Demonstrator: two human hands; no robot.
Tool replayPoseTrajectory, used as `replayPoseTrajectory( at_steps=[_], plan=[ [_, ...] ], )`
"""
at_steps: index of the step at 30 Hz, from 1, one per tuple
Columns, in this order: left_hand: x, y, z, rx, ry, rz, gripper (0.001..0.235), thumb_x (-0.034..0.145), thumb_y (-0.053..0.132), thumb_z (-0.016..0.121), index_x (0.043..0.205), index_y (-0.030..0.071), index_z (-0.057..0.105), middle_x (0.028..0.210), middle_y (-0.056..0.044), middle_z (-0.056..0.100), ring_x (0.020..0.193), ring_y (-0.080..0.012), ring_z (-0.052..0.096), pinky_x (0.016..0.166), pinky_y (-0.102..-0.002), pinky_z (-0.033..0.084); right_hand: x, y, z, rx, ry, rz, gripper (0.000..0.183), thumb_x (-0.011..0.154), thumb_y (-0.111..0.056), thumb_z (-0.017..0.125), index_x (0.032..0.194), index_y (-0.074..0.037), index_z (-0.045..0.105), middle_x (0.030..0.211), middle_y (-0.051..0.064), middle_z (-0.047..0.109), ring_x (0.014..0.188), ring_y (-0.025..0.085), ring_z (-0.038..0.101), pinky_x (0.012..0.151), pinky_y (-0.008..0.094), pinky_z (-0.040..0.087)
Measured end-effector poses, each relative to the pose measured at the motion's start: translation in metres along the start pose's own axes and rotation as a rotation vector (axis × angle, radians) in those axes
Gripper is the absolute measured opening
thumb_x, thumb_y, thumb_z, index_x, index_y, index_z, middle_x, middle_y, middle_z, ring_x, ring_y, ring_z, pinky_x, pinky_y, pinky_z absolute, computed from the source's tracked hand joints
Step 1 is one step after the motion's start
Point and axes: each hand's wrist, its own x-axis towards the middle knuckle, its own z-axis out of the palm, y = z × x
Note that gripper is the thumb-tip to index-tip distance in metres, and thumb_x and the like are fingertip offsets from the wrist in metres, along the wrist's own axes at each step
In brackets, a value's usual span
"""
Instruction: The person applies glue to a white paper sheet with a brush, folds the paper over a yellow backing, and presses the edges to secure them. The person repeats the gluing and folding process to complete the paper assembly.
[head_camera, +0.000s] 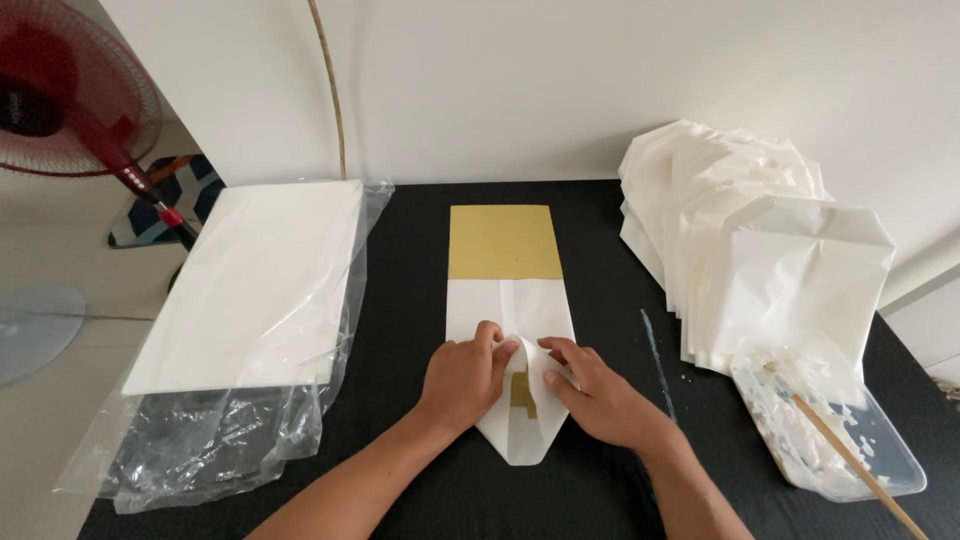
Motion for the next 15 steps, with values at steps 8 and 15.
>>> replayPoseTrajectory(
  at_steps=[8, 15],
  plan=[
    [0.008, 0.005, 0.012, 0.117, 0.026, -0.181, 0.043, 0.110, 0.038, 0.037, 0.134, 0.005, 0.050, 0.062, 0.000, 0.069, 0.051, -0.0239, 0.063, 0.064, -0.043, 0.048, 0.023, 0.022, 0.035, -0.177, 0.241, -0.203, 0.050, 0.104, -0.034, 0.040, 0.149, -0.012, 0.043, 0.145, 0.007, 0.058, 0.122, 0.030, 0.056, 0.109, 0.047, 0.038],
    [-0.002, 0.000, -0.023, -0.121, -0.030, -0.090, 0.051, 0.105, 0.024, 0.044, 0.149, -0.001, 0.036, 0.119, -0.014, 0.059, 0.105, -0.0342, 0.058, 0.087, -0.051, 0.044, 0.030, 0.017, 0.041, -0.226, 0.351, -0.167, 0.045, 0.106, -0.037, 0.036, 0.143, -0.013, 0.047, 0.131, 0.011, 0.065, 0.118, 0.032, 0.060, 0.101, 0.049, 0.042]
  ],
)
